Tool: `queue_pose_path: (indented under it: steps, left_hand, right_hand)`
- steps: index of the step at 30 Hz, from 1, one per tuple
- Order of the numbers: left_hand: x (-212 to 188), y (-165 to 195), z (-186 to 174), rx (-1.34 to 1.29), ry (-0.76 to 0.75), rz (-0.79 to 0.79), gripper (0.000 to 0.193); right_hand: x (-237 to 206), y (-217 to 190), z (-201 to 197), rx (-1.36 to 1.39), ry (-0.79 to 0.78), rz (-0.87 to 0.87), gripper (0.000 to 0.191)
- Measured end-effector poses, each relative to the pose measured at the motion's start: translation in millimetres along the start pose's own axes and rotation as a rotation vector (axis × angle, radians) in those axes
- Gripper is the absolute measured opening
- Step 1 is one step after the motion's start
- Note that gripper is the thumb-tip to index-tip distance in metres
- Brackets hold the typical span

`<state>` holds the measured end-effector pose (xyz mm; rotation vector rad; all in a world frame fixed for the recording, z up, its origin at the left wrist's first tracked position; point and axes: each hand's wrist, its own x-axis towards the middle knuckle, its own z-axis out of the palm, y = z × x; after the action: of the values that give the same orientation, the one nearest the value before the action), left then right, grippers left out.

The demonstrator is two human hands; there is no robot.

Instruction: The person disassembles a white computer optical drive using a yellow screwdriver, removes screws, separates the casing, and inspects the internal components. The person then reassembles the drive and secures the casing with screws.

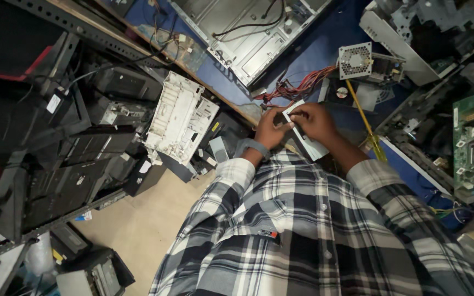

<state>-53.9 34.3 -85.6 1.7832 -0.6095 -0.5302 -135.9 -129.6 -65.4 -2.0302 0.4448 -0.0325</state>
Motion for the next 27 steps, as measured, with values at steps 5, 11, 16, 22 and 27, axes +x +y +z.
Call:
queue_pose_path:
  steps: [5,11,16,22,27]
  left_hand:
    - [-0.6,3.5,0.2,-0.072,-0.007,-0.097,0.052]
    - [-6.6,4.9,-0.9,0.059,-0.035,0.039,0.053]
    - [-5.6,0.7,0.8,0.020,-0.080,-0.010,0.048]
    - [-1.1,-2.2,4.0,0.134,-0.158,0.169,0.060]
    - [-1.0,4.9,13.7,0.161,-0.186,0.135,0.060]
  right_hand:
    - [-2.4,-4.6,-0.5,-0.036,0.026,-0.010,0.019]
    - [-8.1,20.6,-14.9,0.121,0.043,-0.104,0.024]
    - [-43.5,29.5,-34.3,-0.223,0.044,-0.021,0.048]
    - [-76.8,15.3,-37.8,-0.282,0.037,-0.116,0.068]
    - [-77.0,21.9,-36.8,-0.289,0.013,0.015,0.055]
